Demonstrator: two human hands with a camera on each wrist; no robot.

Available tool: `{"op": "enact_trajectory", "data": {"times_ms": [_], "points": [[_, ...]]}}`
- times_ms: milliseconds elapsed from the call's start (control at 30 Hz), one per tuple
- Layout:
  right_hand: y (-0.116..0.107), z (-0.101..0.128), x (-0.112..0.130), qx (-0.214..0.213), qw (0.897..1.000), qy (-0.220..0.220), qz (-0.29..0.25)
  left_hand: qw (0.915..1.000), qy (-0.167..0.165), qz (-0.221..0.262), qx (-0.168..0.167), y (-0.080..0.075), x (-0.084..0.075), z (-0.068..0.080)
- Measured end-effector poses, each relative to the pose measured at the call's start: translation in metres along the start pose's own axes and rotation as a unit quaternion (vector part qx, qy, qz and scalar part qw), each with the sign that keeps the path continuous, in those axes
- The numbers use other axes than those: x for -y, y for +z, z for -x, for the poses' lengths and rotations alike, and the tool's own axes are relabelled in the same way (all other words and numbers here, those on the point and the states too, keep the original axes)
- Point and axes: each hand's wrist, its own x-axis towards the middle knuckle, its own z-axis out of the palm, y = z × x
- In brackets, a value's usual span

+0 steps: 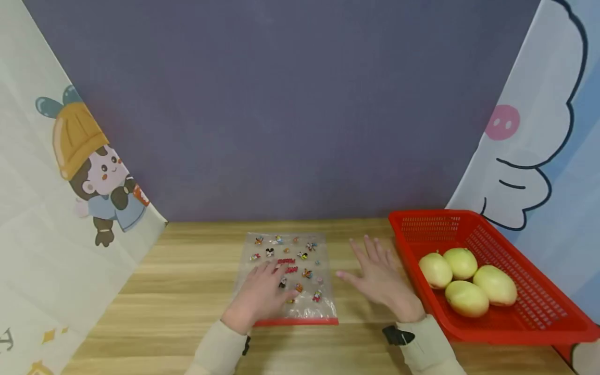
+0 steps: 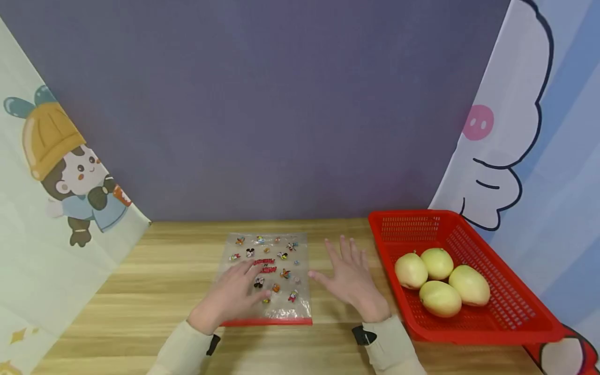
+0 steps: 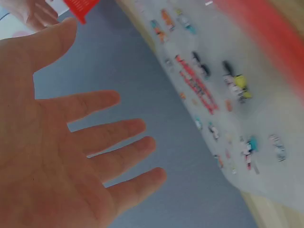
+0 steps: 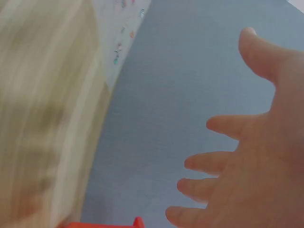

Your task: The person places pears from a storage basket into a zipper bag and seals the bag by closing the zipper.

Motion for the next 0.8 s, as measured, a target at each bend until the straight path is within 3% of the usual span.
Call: {"op": "enact_trajectory", "data": {"times_ms": [200, 433, 800], "points": [[0.004, -0.004, 0.000, 0.011, 1.000, -0.001, -0.025, 0.9997, 0.006, -0.015, 0.017, 0.007, 0.005, 0.002], [0.015, -0.006, 0.000, 0.021, 0.998, 0.014, -0.052, 0.9983, 0.015, -0.002, 0.057, 0.012, 0.009, 0.012], [0.027, -0.005, 0.004, 0.035, 0.994, 0.012, -0.107, 0.9958, 0.034, 0.017, 0.084, 0.017, 0.012, 0.019]]}}
